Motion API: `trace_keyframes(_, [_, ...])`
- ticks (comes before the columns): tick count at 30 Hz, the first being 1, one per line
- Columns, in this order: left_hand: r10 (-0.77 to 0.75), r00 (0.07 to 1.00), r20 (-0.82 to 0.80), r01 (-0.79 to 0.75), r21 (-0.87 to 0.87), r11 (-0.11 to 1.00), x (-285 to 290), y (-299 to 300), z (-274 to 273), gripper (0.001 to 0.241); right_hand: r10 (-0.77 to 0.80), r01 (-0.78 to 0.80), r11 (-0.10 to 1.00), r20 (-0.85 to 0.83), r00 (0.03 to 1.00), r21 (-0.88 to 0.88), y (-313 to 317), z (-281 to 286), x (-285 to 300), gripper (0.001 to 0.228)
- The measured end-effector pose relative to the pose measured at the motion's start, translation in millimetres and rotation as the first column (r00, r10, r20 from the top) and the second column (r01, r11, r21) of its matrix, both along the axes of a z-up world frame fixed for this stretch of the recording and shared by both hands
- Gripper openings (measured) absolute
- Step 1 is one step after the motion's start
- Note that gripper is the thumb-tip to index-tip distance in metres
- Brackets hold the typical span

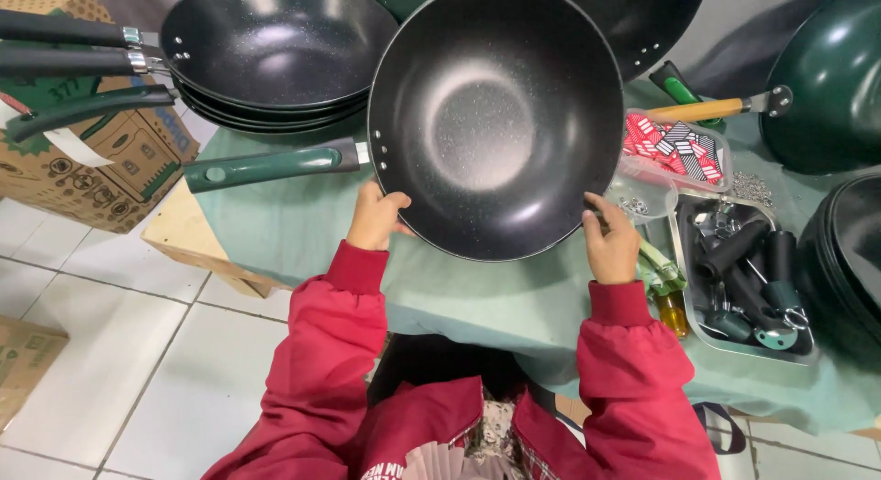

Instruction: Assembling a handle onto a wok using a screwdriver and screws.

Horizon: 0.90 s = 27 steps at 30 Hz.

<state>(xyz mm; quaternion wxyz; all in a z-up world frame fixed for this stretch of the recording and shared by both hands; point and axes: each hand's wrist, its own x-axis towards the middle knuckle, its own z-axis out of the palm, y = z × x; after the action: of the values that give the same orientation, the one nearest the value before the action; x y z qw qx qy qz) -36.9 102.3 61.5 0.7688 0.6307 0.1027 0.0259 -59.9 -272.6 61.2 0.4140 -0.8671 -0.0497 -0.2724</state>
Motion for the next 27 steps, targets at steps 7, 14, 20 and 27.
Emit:
trace_keyframes(7, [-0.090,0.992,-0.092,0.083,-0.079,0.993,-2.2,-1.0,-5.3,0.039,-0.022,0.021,1.000,-0.062,0.998,-0.018,-10.3,-16.7,8.1,0.031])
trace_keyframes(14, [-0.170,0.971,-0.170,0.160,-0.074,0.984,17.7,1.0,0.5,0.038,-0.073,0.075,0.997,-0.065,0.995,0.020,-11.6,-3.4,3.3,0.027])
trace_keyframes(20, [-0.224,0.953,-0.204,0.216,-0.063,0.974,17.6,-6.9,19.6,0.035,-0.078,0.085,0.993,-0.094,0.992,0.077,-17.9,8.3,-4.2,0.027])
trace_keyframes(27, [-0.239,0.956,-0.170,0.224,-0.104,0.969,2.6,-13.5,50.6,0.048,0.013,0.005,0.986,-0.108,0.994,0.164,-38.6,18.8,-8.7,0.028])
